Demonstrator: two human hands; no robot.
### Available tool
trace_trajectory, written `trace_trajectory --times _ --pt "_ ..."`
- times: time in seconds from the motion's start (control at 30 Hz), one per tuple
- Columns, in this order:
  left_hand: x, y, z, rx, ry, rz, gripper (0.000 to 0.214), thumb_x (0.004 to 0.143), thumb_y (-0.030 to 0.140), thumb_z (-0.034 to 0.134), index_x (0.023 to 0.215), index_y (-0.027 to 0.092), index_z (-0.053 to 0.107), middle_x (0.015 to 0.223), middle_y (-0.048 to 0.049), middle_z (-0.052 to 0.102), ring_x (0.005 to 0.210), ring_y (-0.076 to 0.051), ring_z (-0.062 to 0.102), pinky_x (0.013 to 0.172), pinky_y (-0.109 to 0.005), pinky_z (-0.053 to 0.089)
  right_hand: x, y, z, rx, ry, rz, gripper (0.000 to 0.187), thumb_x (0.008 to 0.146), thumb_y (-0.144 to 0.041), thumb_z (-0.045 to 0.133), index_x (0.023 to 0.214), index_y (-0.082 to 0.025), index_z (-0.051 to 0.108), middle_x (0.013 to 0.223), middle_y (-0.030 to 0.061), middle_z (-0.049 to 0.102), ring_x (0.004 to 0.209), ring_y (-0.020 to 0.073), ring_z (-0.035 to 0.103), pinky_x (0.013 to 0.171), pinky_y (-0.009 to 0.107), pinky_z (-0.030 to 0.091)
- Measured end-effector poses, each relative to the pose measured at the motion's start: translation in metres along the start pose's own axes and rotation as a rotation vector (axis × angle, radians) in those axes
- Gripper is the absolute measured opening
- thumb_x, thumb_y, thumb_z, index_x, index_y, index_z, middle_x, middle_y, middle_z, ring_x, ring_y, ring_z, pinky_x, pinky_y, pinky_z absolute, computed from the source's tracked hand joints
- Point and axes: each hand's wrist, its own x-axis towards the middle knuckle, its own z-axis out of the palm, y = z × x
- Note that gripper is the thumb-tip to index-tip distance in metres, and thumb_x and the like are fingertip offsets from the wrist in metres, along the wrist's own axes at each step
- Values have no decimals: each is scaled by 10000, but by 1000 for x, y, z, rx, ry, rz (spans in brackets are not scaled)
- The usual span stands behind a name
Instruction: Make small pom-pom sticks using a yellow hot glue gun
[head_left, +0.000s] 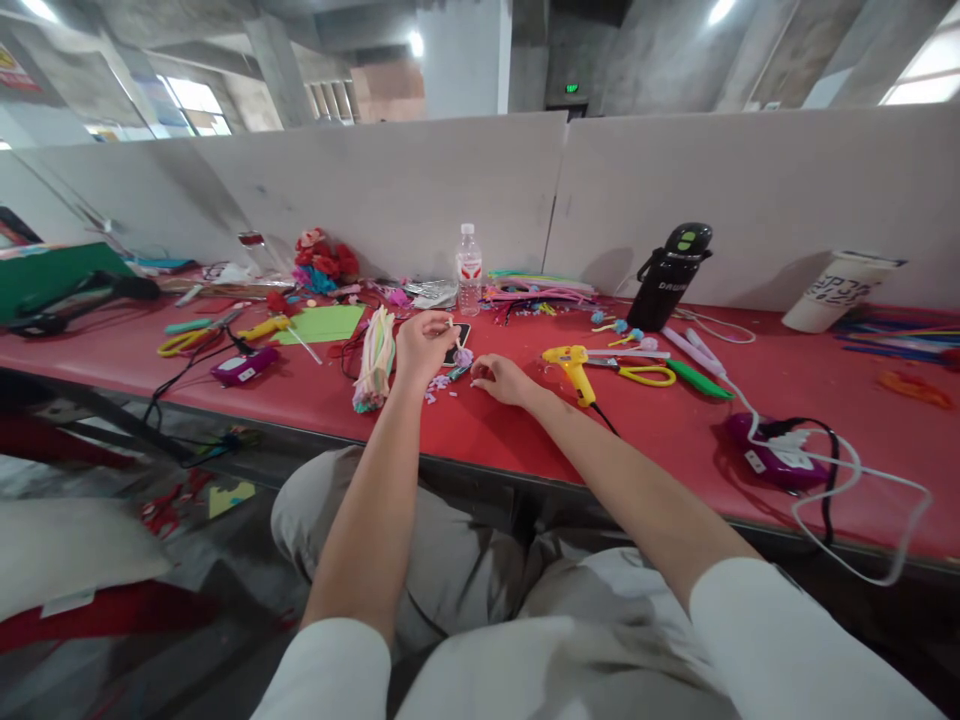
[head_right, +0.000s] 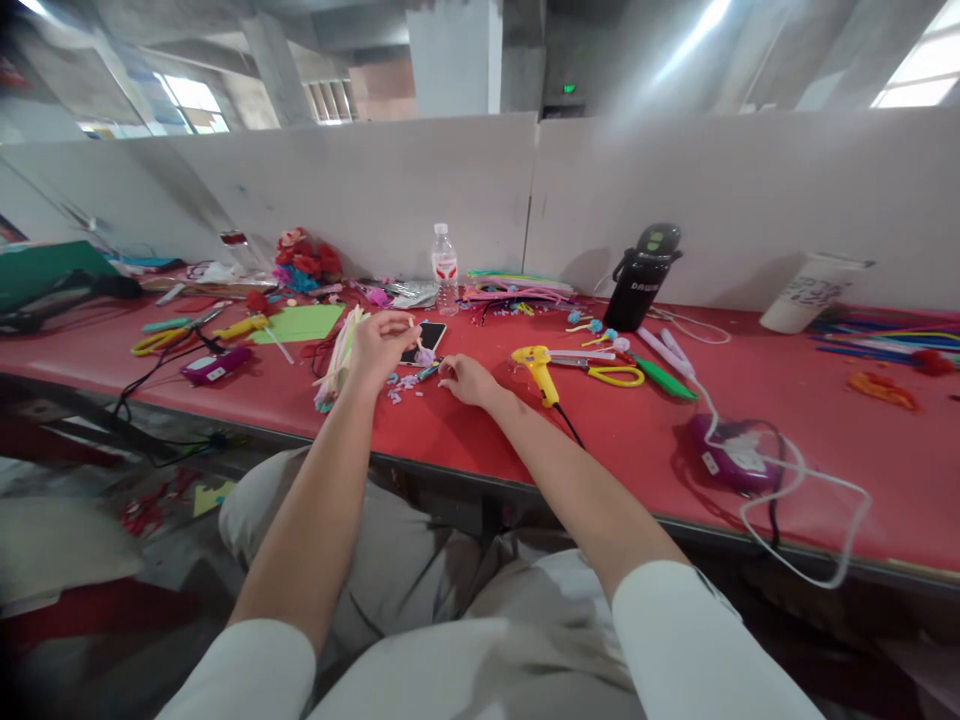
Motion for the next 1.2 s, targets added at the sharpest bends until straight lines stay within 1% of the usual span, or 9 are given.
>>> trace_trajectory --times 0.1,0.27,0.37,0.47,0.57,0.67,0.8,0.97,1.2 --pt "2 -4 0 18 -4 7 268 709 281 722 940 153 682 744 -51 691 633 -171 663 592 -255 526 2 -1 2 11 -33 -28 14 809 -170 661 801 -159 664 810 37 649 740 140 561 714 258 425" --pt "5 -9 0 96 -29 -1 271 716 293 711 954 166 686 763 -47 702 662 -168 669 633 -252 525 -1 -3 2 65 23 67 124 821 -136 570 705 -168 605 682 28 613 662 153 560 680 283 434" --pt "2 -13 4 140 -152 -20 251 703 268 708 932 166 692 768 -48 706 679 -169 673 671 -263 528 -9 -4 -9 317 143 103 89 833 -158 519 756 -182 554 659 11 604 609 145 565 639 290 461" --pt "-3 -12 11 128 -324 14 202 695 239 697 878 154 697 796 -58 711 740 -175 680 707 -268 529 -20 -9 -24 550 232 19 48 806 -224 575 811 -196 535 724 12 631 646 150 609 652 301 500" --pt "-10 -6 18 113 -422 45 184 704 236 689 863 143 695 823 -73 717 792 -185 685 740 -278 531 -29 -14 -34 608 295 -22 176 770 -301 653 862 -211 532 782 15 649 722 168 651 698 319 524" --pt "-14 -3 22 102 -474 43 211 716 239 693 901 140 697 837 -86 726 810 -199 694 740 -287 533 -33 -13 -34 576 320 -5 214 769 -345 671 865 -219 528 790 21 663 752 181 668 732 338 531" --pt "-17 -3 24 122 -482 48 214 734 235 685 929 150 706 840 -89 736 804 -206 703 717 -283 529 -34 -10 -32 500 355 43 187 777 -333 649 858 -224 520 725 6 650 690 177 653 692 337 525" --pt "-18 -8 30 101 -446 -16 223 715 243 702 917 148 710 798 -86 739 750 -206 707 666 -274 522 -35 -11 -31 411 443 54 174 772 -312 636 852 -225 508 732 8 635 675 171 630 655 322 507" --pt "-20 -8 36 144 -334 -68 179 670 200 684 838 148 718 746 -81 729 761 -218 709 628 -250 493 -36 -16 -30 356 496 44 162 789 -305 625 867 -223 508 741 10 645 691 172 642 663 317 497"
